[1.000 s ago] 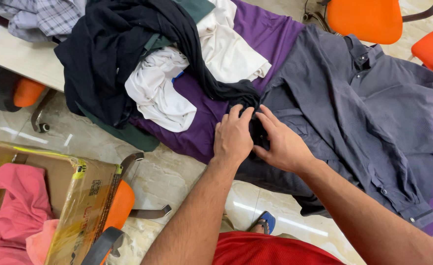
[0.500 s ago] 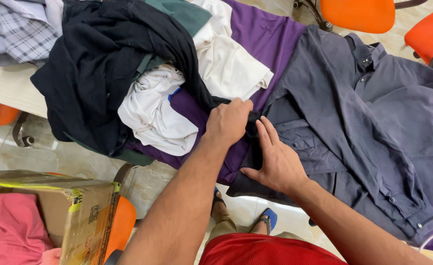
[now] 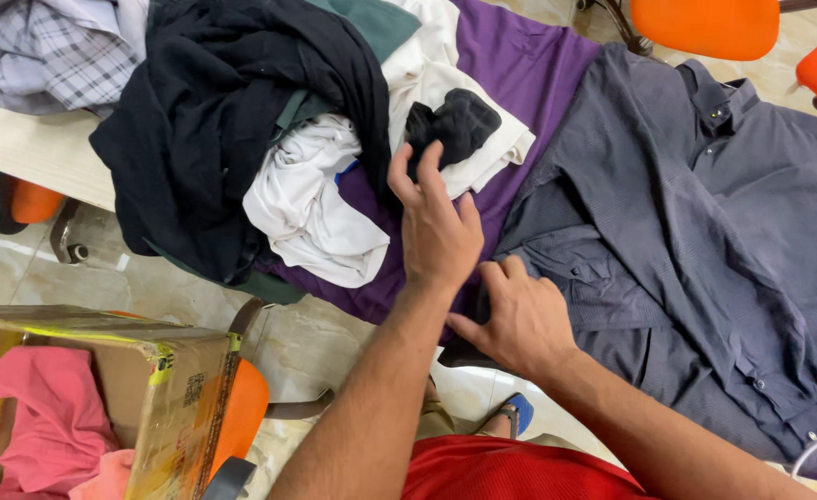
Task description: The person folds a dark gray button-up shirt on a purple-covered table, then picks up a light gray plaid shirt and begins folding it. The person smooths and aligns the garments, folds sleeves and sides, and stacks the folded shirts.
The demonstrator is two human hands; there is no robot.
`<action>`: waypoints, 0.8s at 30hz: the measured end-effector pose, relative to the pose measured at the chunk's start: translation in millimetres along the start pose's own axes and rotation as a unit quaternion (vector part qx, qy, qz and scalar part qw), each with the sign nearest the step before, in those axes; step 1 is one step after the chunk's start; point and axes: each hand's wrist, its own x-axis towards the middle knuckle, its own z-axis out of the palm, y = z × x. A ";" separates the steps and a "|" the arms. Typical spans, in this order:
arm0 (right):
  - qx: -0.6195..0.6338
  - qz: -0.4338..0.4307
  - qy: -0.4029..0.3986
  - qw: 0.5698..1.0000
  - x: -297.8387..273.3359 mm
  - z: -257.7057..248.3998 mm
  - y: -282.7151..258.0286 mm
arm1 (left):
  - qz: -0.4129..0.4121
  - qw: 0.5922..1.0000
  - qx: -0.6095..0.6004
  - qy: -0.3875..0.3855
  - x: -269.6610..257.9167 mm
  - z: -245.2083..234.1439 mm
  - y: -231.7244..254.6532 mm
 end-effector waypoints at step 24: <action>0.415 0.266 -0.042 0.869 -20.5 29.0 44.8 | -0.182 0.915 0.100 -0.347 69.8 155.4 5.3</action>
